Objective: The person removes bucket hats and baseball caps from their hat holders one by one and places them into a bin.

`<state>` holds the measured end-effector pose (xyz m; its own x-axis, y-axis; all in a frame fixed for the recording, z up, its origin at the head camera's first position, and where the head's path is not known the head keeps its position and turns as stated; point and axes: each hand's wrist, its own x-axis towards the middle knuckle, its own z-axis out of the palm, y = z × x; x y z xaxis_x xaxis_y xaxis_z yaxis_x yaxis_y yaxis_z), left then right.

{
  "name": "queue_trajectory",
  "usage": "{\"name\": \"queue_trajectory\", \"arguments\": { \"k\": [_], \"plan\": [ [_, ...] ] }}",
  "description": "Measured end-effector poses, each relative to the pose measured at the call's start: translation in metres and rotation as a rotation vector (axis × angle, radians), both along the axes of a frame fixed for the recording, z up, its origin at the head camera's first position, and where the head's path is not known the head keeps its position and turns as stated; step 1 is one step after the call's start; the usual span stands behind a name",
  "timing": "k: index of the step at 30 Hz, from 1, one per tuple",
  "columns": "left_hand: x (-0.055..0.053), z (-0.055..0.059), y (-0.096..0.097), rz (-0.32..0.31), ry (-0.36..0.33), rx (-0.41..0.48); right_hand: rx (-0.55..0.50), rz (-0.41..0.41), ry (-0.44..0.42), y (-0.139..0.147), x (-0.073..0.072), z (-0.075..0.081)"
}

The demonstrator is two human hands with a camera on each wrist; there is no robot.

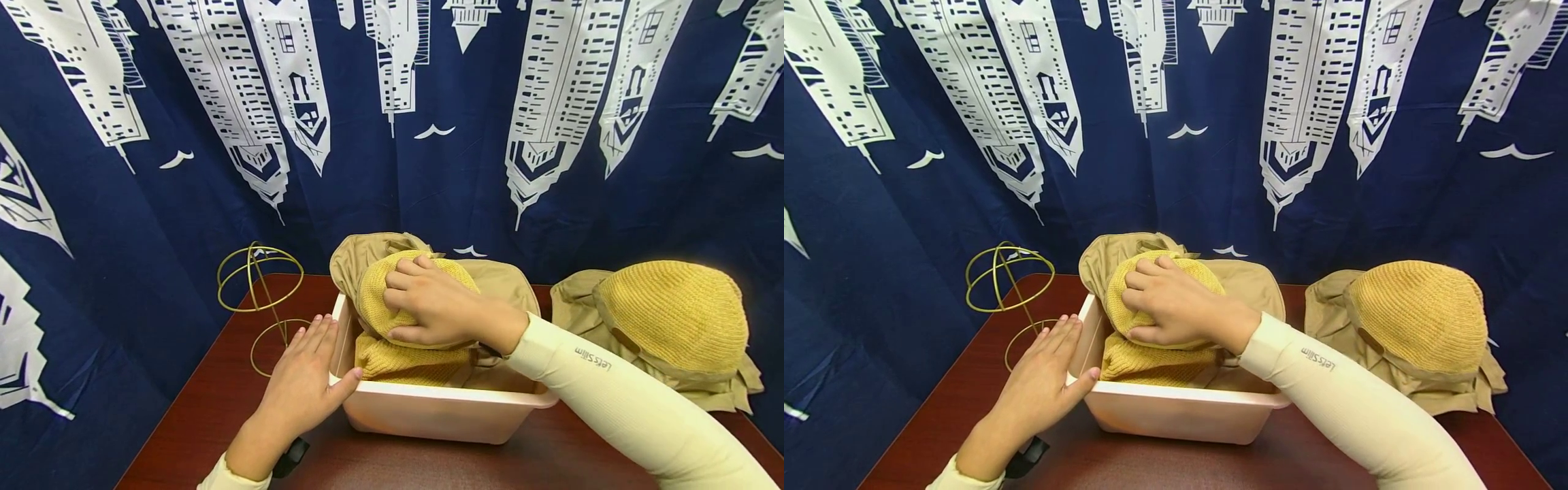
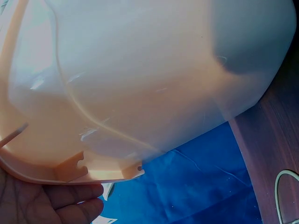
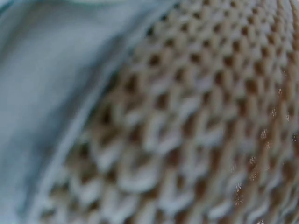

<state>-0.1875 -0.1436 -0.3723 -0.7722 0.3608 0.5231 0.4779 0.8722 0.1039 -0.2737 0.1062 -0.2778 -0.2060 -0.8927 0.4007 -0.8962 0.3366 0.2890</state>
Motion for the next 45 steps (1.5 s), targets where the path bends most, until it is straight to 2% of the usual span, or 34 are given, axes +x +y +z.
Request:
{"name": "queue_trajectory", "arguments": {
  "k": [5,11,16,20,23,28,33,39,45],
  "plan": [
    [0.0,0.001,0.0,0.0,0.003,-0.006,0.028,-0.031,-0.053,-0.001,-0.002,-0.013],
    [-0.001,0.001,0.0,-0.001,0.007,-0.001,0.137,-0.023,-0.09,-0.003,0.007,-0.021],
    [0.0,0.0,0.0,0.0,-0.009,0.013,0.203,0.011,-0.016,0.001,0.017,-0.009],
    [0.0,0.0,0.0,0.003,-0.01,0.005,0.147,0.059,0.054,0.009,0.021,0.007],
    [0.0,0.0,0.0,0.004,0.001,0.002,0.091,0.067,0.072,0.016,0.019,0.017],
    [0.0,0.0,0.001,0.003,0.002,-0.001,0.031,0.025,0.085,0.027,0.01,0.022],
    [0.0,-0.001,0.001,0.007,-0.006,-0.002,-0.037,-0.006,0.076,0.037,-0.005,0.026],
    [0.001,-0.001,0.001,0.007,-0.015,0.005,-0.1,-0.045,-0.027,0.051,-0.023,0.04],
    [0.001,0.0,0.0,0.008,-0.013,0.007,-0.105,-0.114,-0.202,0.063,-0.048,0.049]
  ]
}}
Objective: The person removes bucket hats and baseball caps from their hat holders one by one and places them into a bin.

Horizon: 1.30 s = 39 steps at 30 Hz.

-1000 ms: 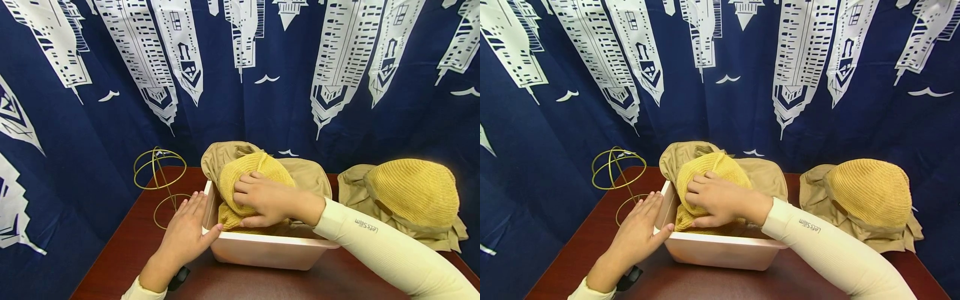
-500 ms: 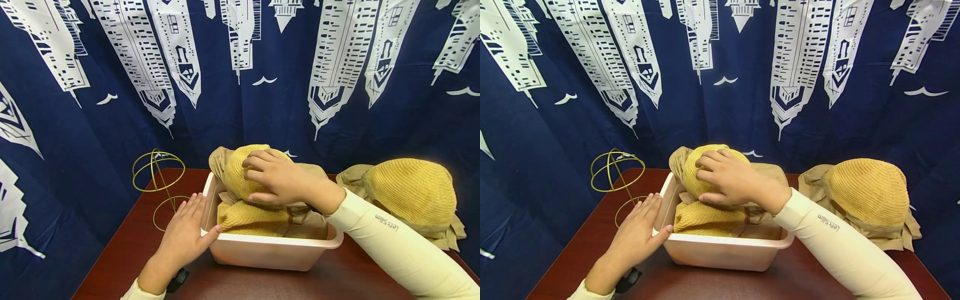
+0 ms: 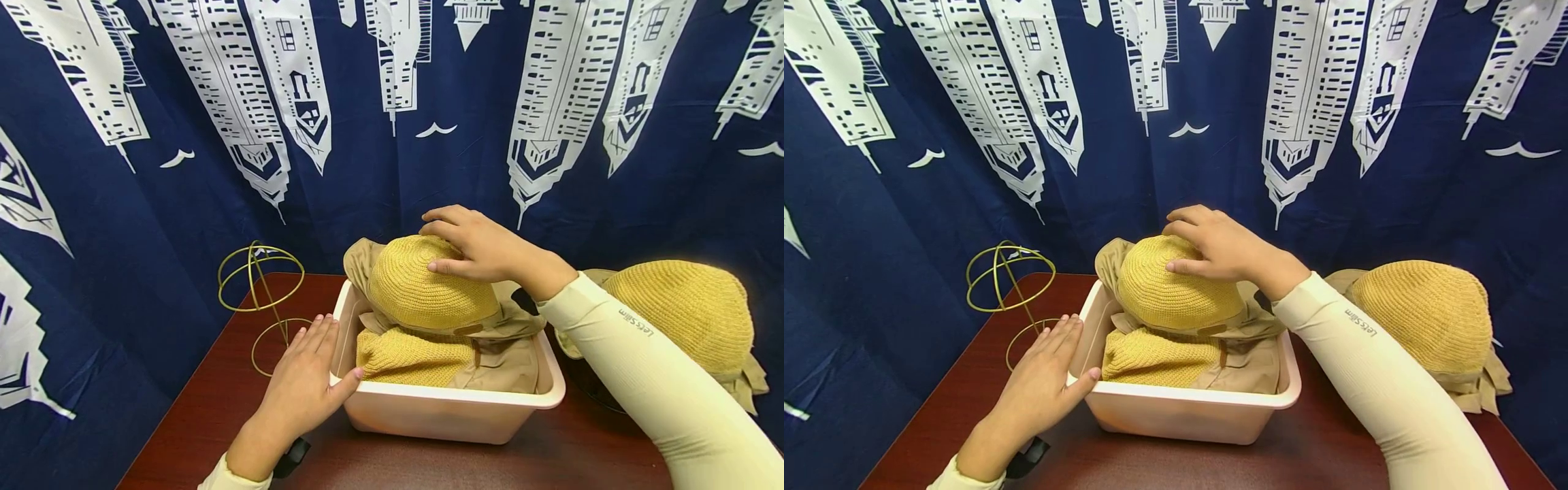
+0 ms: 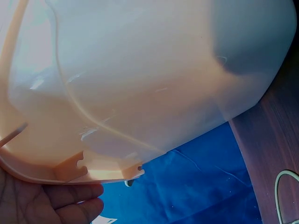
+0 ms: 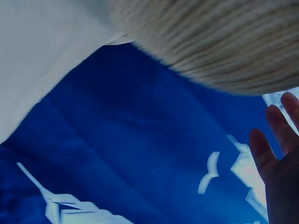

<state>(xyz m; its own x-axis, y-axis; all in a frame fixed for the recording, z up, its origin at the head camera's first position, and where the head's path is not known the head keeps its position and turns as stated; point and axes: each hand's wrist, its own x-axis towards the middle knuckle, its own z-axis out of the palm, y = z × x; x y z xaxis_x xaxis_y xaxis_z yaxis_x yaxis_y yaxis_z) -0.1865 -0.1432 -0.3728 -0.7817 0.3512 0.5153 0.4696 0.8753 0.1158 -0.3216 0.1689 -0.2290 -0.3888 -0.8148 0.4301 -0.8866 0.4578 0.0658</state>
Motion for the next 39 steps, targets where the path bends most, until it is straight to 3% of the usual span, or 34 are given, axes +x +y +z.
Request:
{"name": "queue_trajectory", "arguments": {
  "k": [6,10,25,33,39],
  "plan": [
    [-0.001,0.001,0.0,-0.003,0.004,0.001,0.05,-0.064,-0.293,0.003,-0.021,-0.01],
    [-0.001,0.0,-0.001,0.0,0.002,-0.007,0.111,-0.029,-0.405,-0.006,-0.019,-0.02],
    [-0.002,0.0,0.0,0.004,-0.004,-0.002,0.332,0.073,-0.155,-0.026,0.02,-0.041],
    [-0.001,0.0,0.001,0.005,-0.01,-0.003,0.434,0.093,-0.051,-0.036,0.024,-0.054],
    [0.0,0.0,0.0,0.007,-0.016,0.0,0.463,0.115,-0.029,-0.044,0.02,-0.072]
  ]
}}
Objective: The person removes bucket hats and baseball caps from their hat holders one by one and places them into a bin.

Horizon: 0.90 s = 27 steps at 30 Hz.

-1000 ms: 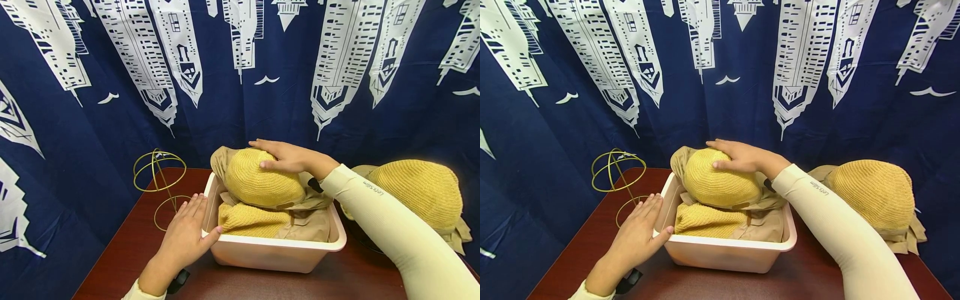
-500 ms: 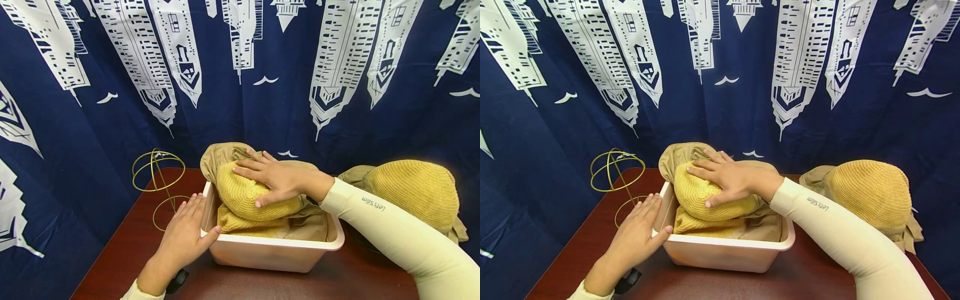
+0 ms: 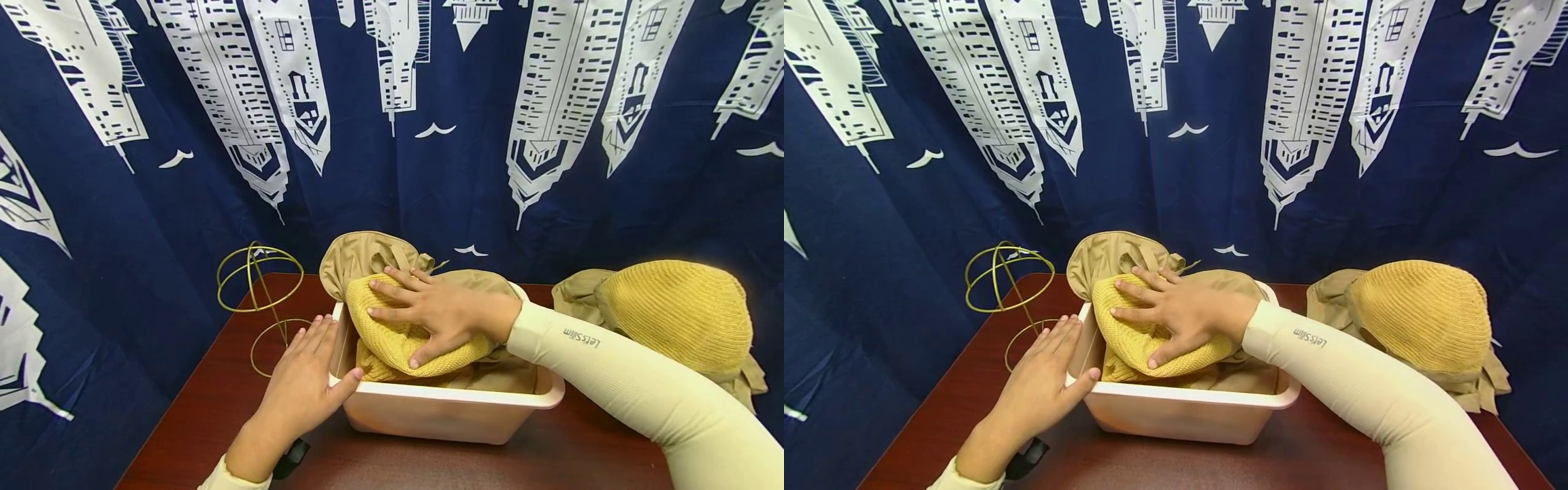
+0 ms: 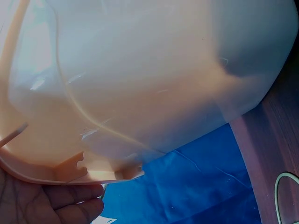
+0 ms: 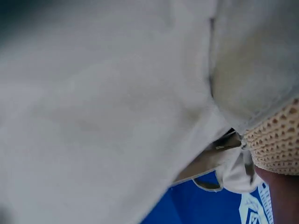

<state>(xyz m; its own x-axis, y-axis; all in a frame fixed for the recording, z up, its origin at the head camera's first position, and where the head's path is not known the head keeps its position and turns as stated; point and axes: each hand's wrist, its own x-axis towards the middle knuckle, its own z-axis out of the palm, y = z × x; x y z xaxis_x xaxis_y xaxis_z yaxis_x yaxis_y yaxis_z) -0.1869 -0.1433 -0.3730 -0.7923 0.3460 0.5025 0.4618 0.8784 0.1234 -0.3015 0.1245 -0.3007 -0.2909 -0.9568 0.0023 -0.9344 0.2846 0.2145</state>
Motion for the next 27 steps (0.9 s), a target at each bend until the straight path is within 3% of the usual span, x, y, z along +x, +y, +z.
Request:
{"name": "queue_trajectory", "arguments": {
  "k": [7,21,27],
  "plan": [
    [0.0,0.0,0.0,-0.001,0.009,0.006,0.02,0.018,-0.019,-0.004,0.0,-0.011],
    [-0.001,0.002,0.001,-0.003,0.01,0.006,0.279,-0.139,-0.052,-0.016,0.004,-0.044],
    [-0.001,0.001,0.0,0.0,0.007,0.009,0.283,-0.139,-0.002,-0.017,0.008,-0.041]
  ]
}}
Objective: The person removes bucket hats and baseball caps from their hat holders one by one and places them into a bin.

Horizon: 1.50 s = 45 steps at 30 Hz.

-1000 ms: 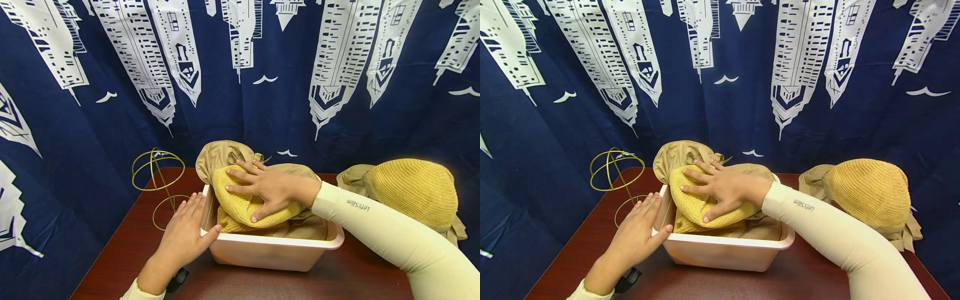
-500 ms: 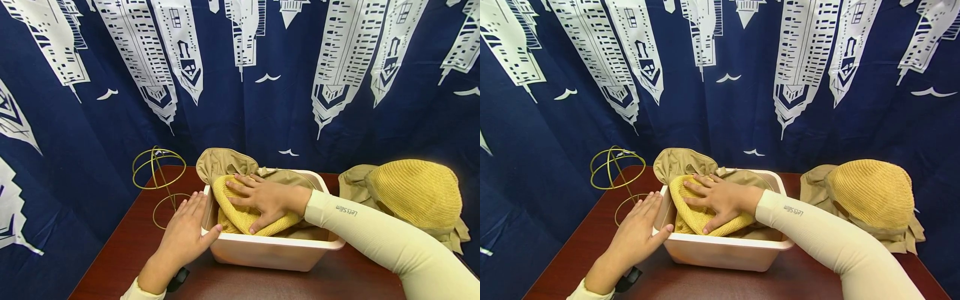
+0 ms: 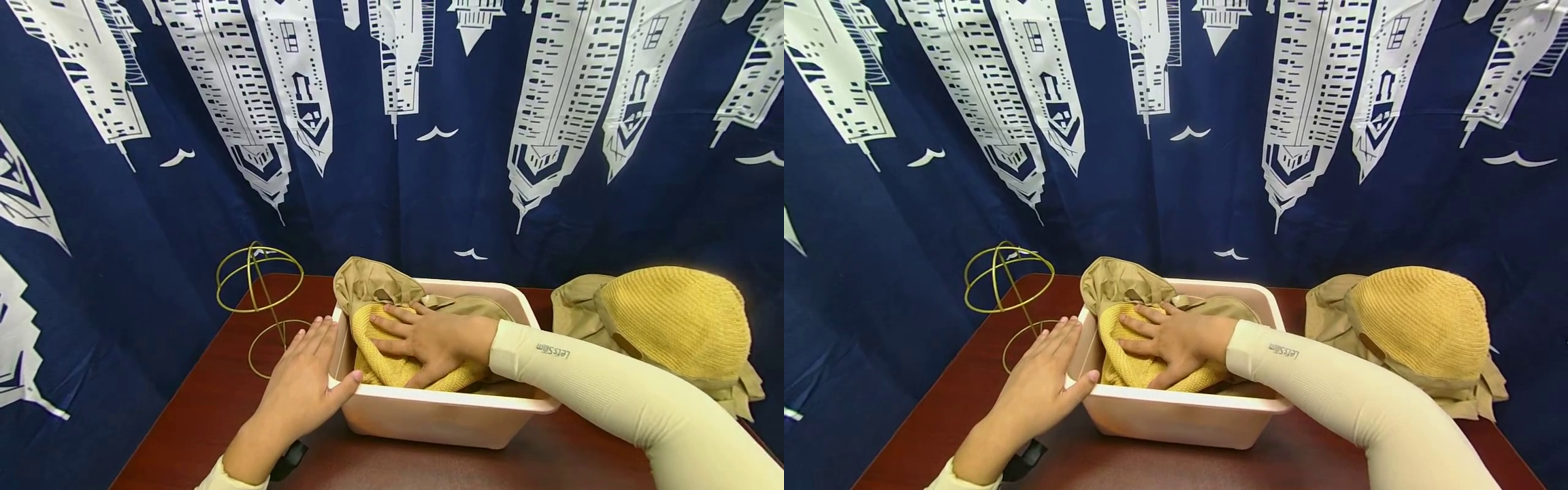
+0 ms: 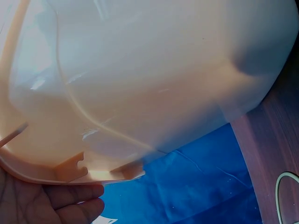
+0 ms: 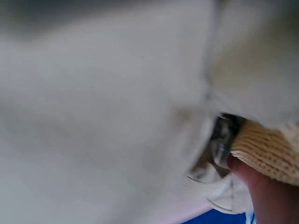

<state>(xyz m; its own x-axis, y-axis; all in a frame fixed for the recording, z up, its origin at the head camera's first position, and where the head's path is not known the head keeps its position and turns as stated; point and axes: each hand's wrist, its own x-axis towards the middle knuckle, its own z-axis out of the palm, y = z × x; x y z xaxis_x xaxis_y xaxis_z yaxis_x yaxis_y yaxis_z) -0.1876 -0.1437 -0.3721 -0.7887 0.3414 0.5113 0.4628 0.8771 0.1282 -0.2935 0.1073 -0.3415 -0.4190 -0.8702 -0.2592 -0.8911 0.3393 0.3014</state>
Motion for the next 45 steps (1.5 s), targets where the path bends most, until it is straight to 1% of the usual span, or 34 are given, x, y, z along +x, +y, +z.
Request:
{"name": "queue_trajectory", "arguments": {
  "k": [2,4,7,10,12,14,17,20,24,27,30,33,37,42,45],
  "plan": [
    [0.0,0.0,-0.001,0.001,0.0,-0.002,-0.009,0.009,0.008,0.001,0.003,0.007],
    [-0.001,0.0,-0.001,0.001,-0.001,-0.004,-0.029,0.017,0.001,0.002,0.006,0.019],
    [-0.001,0.001,-0.001,-0.002,-0.002,-0.009,-0.069,0.028,-0.006,0.004,0.011,0.044],
    [-0.002,0.002,-0.002,-0.003,0.001,-0.014,-0.174,0.074,0.02,0.002,0.012,0.072],
    [-0.003,0.001,-0.002,-0.005,0.006,-0.015,-0.255,0.107,0.048,-0.002,0.007,0.087],
    [-0.003,0.001,-0.002,-0.004,0.01,-0.013,-0.32,0.127,0.066,-0.007,0.001,0.1],
    [-0.004,-0.001,-0.002,-0.007,0.008,-0.008,-0.358,0.112,0.063,-0.02,-0.014,0.108],
    [-0.004,-0.002,-0.002,-0.007,0.001,-0.003,-0.364,0.081,0.045,-0.037,-0.028,0.107],
    [-0.003,-0.002,-0.001,-0.006,-0.005,-0.001,-0.355,0.052,0.013,-0.059,-0.044,0.098],
    [-0.002,-0.002,-0.002,-0.005,-0.007,-0.006,-0.344,0.038,-0.033,-0.069,-0.052,0.09],
    [-0.002,-0.001,-0.002,-0.005,-0.009,-0.011,-0.333,0.027,-0.076,-0.068,-0.056,0.084],
    [-0.002,0.0,-0.001,-0.008,-0.001,-0.012,-0.303,0.015,-0.1,-0.057,-0.055,0.081],
    [-0.002,0.001,-0.001,-0.006,0.008,-0.007,-0.256,0.012,-0.123,-0.04,-0.048,0.076],
    [-0.001,0.0,0.0,-0.009,-0.001,-0.001,-0.231,0.027,-0.11,-0.017,-0.037,0.063],
    [-0.001,0.0,0.0,-0.005,0.001,0.001,-0.22,0.015,-0.102,-0.007,-0.034,0.054]
  ]
}}
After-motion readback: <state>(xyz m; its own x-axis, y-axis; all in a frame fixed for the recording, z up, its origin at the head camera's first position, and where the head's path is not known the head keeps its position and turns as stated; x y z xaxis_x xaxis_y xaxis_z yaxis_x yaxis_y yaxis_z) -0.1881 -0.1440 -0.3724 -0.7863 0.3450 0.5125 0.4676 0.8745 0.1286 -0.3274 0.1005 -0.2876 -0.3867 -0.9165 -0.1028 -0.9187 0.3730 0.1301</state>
